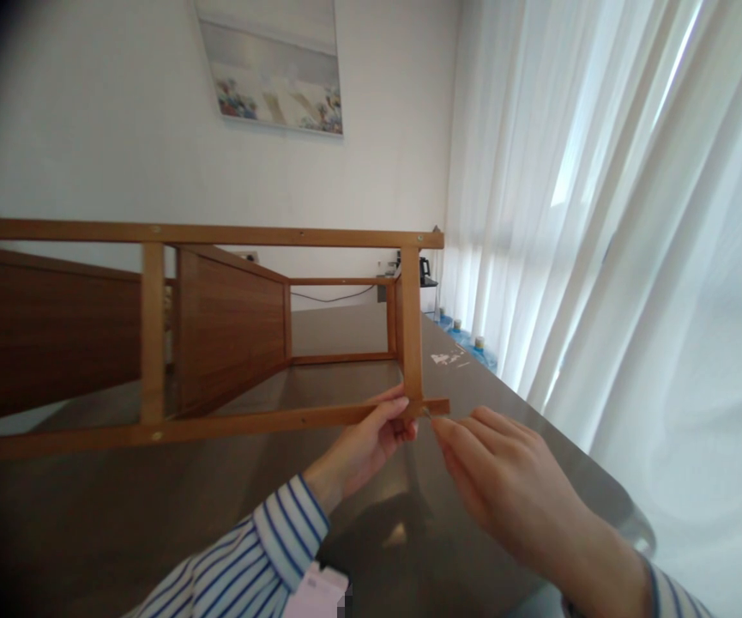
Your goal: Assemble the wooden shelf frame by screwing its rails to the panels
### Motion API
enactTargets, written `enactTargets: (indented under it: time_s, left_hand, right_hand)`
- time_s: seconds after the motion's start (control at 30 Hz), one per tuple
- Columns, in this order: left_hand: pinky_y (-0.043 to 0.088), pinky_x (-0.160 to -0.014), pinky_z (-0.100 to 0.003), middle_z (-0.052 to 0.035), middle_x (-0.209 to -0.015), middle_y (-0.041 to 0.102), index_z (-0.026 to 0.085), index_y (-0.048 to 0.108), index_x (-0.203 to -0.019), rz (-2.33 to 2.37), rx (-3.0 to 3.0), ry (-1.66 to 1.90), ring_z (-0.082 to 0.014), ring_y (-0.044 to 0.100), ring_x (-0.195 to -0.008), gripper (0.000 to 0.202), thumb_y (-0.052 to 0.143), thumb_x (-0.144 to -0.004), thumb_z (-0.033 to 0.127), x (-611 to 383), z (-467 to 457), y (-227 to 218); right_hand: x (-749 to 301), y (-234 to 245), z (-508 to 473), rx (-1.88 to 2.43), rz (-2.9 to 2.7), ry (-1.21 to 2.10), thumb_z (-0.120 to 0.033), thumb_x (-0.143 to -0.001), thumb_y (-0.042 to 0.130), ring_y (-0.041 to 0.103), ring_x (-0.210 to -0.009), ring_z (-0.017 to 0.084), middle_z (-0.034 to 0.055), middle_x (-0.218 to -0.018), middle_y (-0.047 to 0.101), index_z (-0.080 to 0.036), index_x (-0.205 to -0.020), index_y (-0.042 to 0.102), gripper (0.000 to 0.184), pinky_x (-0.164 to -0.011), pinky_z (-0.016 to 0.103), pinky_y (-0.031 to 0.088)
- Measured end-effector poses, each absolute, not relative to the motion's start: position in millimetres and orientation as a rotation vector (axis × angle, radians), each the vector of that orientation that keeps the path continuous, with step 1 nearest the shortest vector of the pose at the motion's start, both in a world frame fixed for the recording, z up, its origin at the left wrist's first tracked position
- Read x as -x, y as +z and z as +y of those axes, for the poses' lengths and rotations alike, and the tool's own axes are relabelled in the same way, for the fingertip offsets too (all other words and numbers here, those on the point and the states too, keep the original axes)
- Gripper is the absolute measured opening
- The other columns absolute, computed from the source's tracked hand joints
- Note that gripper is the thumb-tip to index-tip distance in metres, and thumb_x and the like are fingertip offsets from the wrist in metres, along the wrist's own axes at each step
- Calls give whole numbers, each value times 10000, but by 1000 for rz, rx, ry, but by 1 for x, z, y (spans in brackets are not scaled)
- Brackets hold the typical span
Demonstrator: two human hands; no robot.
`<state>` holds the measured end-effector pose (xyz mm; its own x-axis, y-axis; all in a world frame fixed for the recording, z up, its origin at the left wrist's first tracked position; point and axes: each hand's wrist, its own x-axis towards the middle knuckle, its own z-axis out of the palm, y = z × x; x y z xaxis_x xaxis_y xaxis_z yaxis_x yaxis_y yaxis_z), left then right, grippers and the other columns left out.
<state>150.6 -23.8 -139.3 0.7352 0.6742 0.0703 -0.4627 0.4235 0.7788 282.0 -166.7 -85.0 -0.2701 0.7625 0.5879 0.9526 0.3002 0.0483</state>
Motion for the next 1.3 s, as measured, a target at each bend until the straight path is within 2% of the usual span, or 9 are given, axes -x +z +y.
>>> enactTargets:
  time_s: [0.17, 0.3, 0.4, 0.47, 0.53, 0.67, 0.83, 1.07, 1.3]
  left_hand:
    - [409, -683, -248, -28, -871, 662, 177, 690, -959, 248, -900, 718, -96, 542, -691, 237, 694, -731, 244, -150, -25, -137]
    - [403, -688, -250, -17, -813, 649, 175, 690, -893, 215, -934, 706, -95, 532, -674, 183, 687, -739, 274, -150, -25, -137]
    - [404, -713, -257, -18, -836, 651, 185, 688, -931, 210, -935, 710, -100, 538, -691, 211, 682, -744, 283, -150, -25, -138]
    - [405, -730, -262, -21, -860, 653, 189, 684, -984, 219, -930, 715, -103, 544, -708, 258, 683, -742, 281, -150, -24, -139]
    - [406, -724, -261, -23, -851, 651, 183, 681, -1011, 211, -941, 713, -102, 546, -705, 280, 678, -749, 283, -151, -24, -140]
    - [409, -681, -246, -21, -872, 655, 187, 687, -989, 204, -940, 715, -87, 543, -686, 245, 677, -758, 269, -150, -24, -140]
    - [418, -676, -240, -22, -871, 656, 180, 684, -993, 210, -927, 716, -83, 545, -681, 238, 669, -767, 253, -150, -25, -138]
    - [414, -670, -243, -31, -863, 660, 175, 687, -973, 214, -927, 724, -92, 547, -688, 240, 684, -749, 262, -150, -24, -138]
    - [404, -692, -249, -43, -929, 660, 176, 695, -939, 234, -933, 714, -105, 537, -724, 241, 694, -726, 289, -150, -27, -134]
  right_hand:
    - [-268, -96, -161, 1556, -1715, 113, -275, -914, 445, 648, -745, 150, 38, -873, 693, -224, -1081, 612, 242, -591, 249, 527]
    - [-263, -98, -158, 1443, -1516, 424, -359, -904, 481, 664, -767, 164, 57, -891, 709, -206, -1032, 637, 253, -680, 294, 566]
    - [-265, -100, -159, 1369, -1511, 536, -375, -893, 507, 662, -919, 189, 82, -1022, 693, -218, -1112, 601, 286, -754, 324, 572]
    - [-269, -101, -160, 1369, -1557, 523, -359, -900, 503, 630, -1028, 192, 85, -1100, 667, -229, -1163, 567, 301, -833, 335, 551]
    - [-274, -102, -162, 1420, -1634, 433, -342, -913, 484, 620, -1040, 177, 72, -1110, 658, -242, -1172, 555, 286, -869, 330, 532]
    - [-281, -96, -163, 1541, -1859, 82, -317, -910, 493, 635, -839, 157, 38, -971, 667, -264, -1106, 585, 223, -729, 302, 533]
    - [-283, -86, -160, 1458, -2002, -180, -279, -901, 507, 593, -865, 164, 40, -924, 638, -237, -1022, 614, 167, -752, 304, 490]
    - [-271, -93, -156, 1542, -1823, -92, -309, -914, 469, 562, -698, 136, 9, -763, 606, -227, -929, 619, 171, -629, 272, 455]
    - [-266, -103, -154, 1485, -1504, 244, -390, -922, 454, 605, -751, 133, 26, -869, 665, -218, -1057, 586, 255, -634, 242, 489]
